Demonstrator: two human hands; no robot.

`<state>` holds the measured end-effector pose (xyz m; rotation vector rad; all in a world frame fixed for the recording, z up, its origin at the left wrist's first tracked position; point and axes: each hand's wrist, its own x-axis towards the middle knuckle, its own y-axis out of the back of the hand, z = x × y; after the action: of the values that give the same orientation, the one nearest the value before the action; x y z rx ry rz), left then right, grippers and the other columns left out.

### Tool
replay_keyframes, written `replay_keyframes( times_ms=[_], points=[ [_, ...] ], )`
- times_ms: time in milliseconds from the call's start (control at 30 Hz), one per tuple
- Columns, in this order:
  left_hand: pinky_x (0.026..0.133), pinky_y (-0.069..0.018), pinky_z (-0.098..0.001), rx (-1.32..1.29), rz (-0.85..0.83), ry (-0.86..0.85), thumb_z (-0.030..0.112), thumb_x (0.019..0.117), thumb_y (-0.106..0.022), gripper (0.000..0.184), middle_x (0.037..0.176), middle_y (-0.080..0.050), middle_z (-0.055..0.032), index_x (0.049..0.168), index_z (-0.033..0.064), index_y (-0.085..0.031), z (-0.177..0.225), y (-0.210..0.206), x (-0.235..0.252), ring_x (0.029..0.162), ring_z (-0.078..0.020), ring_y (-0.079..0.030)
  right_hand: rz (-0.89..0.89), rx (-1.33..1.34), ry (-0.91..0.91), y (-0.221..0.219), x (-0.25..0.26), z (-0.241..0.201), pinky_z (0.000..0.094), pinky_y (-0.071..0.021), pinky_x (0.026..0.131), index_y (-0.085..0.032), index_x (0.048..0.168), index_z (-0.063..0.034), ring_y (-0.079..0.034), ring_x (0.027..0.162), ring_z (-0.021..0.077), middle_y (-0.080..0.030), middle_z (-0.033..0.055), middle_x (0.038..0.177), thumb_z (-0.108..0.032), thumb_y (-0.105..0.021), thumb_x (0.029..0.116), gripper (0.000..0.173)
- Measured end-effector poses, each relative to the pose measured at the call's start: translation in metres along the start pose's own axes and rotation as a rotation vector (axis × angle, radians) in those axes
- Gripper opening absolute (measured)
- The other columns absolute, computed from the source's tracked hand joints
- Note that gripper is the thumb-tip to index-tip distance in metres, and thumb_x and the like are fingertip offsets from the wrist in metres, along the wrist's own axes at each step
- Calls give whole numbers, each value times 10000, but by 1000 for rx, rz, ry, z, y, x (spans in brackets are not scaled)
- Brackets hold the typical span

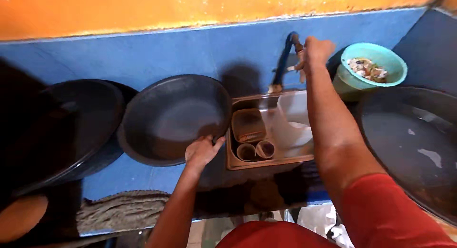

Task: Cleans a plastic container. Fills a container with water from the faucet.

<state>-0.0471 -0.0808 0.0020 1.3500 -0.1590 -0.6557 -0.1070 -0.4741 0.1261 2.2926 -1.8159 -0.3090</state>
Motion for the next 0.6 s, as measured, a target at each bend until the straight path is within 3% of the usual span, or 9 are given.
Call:
replay_keyframes(
  times_ms=[67,200,300,400,467,533,600],
  points=[
    [941,-471,-697,4,12,-2,747,992,-343,753,1335,-651,-180,1370,167,-639,-2,-3,1,1204,-422,-628,-110,-100,47,3,13,5,476,-560,824,-664,1174,2,-671,961,253,-680,149,1094,-290,-599,965,365],
    [935,-479,-690,-7,15,-12,741,988,-377,743,1343,-645,-182,1379,168,-641,-2,-3,3,1199,-424,-629,-490,-245,261,25,47,17,384,-523,806,-638,1059,-9,-602,855,136,-639,68,967,-232,-541,962,261],
    [936,-479,-688,-1,-12,0,746,985,-378,748,1332,-650,-180,1356,155,-646,-1,-1,4,1197,-422,-630,-647,-351,338,27,65,11,377,-513,806,-609,1034,-34,-583,851,120,-611,49,956,-227,-514,960,228],
    [928,-481,-685,5,-20,-6,758,982,-357,773,1314,-657,-186,1322,132,-658,-1,1,4,1184,-419,-638,-682,-397,334,23,68,9,367,-517,814,-594,1118,-43,-582,884,115,-604,47,1003,-215,-546,925,264],
    [948,-470,-690,2,-52,1,754,986,-352,780,1343,-641,-194,1345,124,-642,1,4,2,1215,-426,-622,-663,-370,325,23,66,11,364,-530,832,-562,1244,-30,-599,923,124,-611,63,1066,-221,-547,924,373],
    [948,-473,-689,0,-56,5,763,981,-347,793,1349,-634,-203,1375,134,-628,1,4,3,1221,-433,-617,-570,-324,330,23,54,13,404,-524,888,-448,1415,-8,-602,1029,188,-604,135,1197,-279,-554,957,543],
    [946,-472,-695,-16,-47,2,768,976,-354,797,1363,-623,-203,1387,141,-623,0,3,2,1223,-438,-613,-481,-284,404,27,40,21,439,-496,1012,-241,1581,-12,-589,1214,256,-566,211,1380,-485,-511,1008,790]
  ],
)
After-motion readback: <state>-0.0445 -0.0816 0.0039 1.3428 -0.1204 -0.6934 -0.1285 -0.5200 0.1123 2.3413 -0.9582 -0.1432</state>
